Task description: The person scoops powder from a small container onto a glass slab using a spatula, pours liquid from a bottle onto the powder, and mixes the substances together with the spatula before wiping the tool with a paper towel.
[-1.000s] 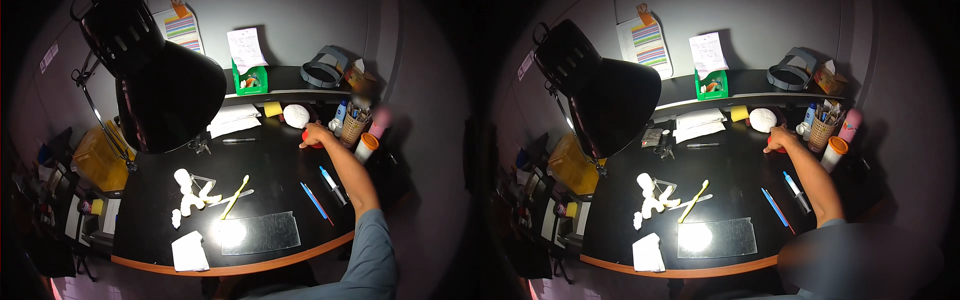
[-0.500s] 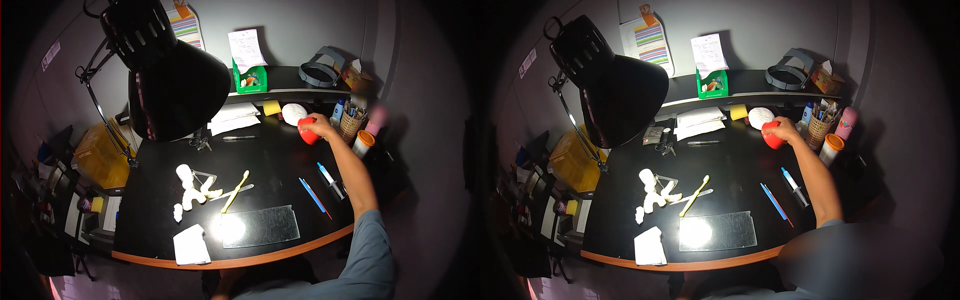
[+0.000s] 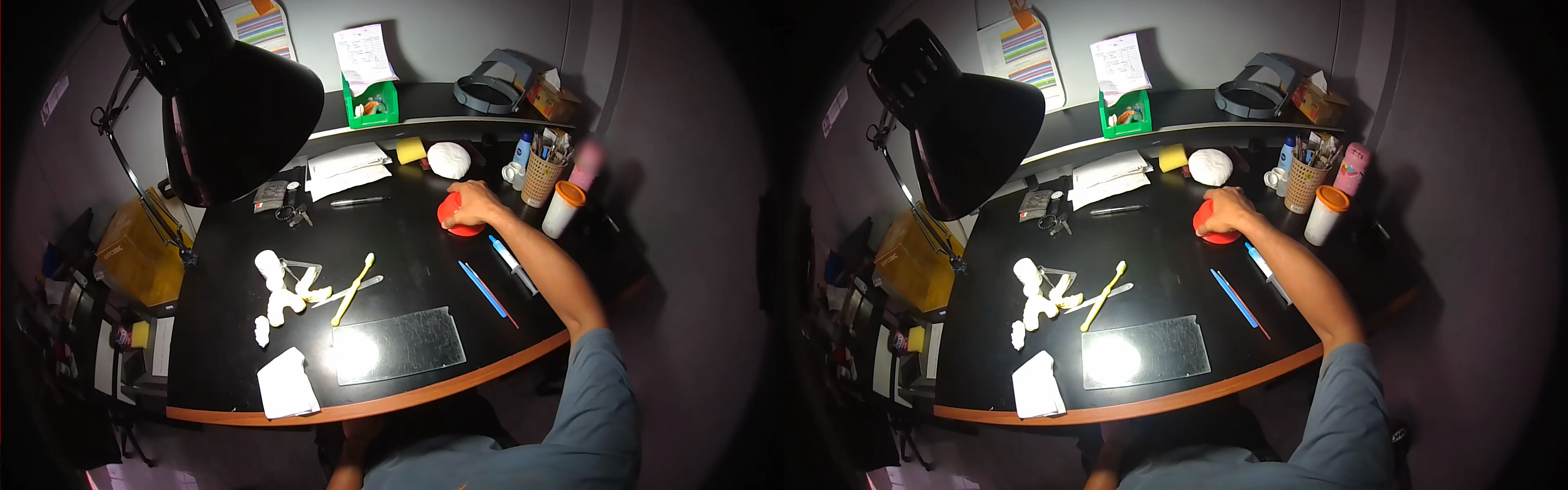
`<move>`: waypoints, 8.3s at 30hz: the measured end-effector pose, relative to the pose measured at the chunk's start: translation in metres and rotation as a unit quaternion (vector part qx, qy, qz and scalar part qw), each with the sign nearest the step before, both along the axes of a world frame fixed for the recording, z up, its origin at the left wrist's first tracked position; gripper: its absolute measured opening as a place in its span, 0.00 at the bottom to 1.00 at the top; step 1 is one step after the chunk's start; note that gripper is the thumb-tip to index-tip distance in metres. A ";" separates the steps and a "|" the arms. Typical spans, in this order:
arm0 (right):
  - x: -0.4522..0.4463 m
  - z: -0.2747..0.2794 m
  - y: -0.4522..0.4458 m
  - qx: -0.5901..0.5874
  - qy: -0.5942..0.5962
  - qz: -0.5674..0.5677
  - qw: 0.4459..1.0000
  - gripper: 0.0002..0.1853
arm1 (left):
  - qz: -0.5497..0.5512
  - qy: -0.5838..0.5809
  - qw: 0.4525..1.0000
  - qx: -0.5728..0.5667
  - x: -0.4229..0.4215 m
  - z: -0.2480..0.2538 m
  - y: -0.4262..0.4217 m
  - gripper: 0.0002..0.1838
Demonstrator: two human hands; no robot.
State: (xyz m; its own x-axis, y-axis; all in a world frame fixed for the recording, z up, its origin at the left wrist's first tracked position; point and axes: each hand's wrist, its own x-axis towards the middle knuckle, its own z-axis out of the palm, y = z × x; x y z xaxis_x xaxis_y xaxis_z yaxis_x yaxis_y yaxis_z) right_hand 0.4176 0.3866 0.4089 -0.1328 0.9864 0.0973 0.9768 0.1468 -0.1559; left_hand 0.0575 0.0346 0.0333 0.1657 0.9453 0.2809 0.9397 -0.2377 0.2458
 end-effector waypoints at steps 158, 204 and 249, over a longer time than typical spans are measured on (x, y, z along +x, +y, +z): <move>-0.092 -0.060 -0.302 0.051 0.599 0.145 0.786 0.08 | -0.201 -0.197 0.959 0.012 -0.076 0.415 0.155 0.16; -0.077 -0.063 -0.304 -0.028 0.633 0.172 0.755 0.04 | 0.059 -0.290 0.951 -0.088 -0.157 0.336 0.252 0.25; -0.164 -0.060 -0.304 0.108 0.511 0.270 0.809 0.17 | -0.076 -0.265 0.953 0.123 0.022 0.294 0.018 0.20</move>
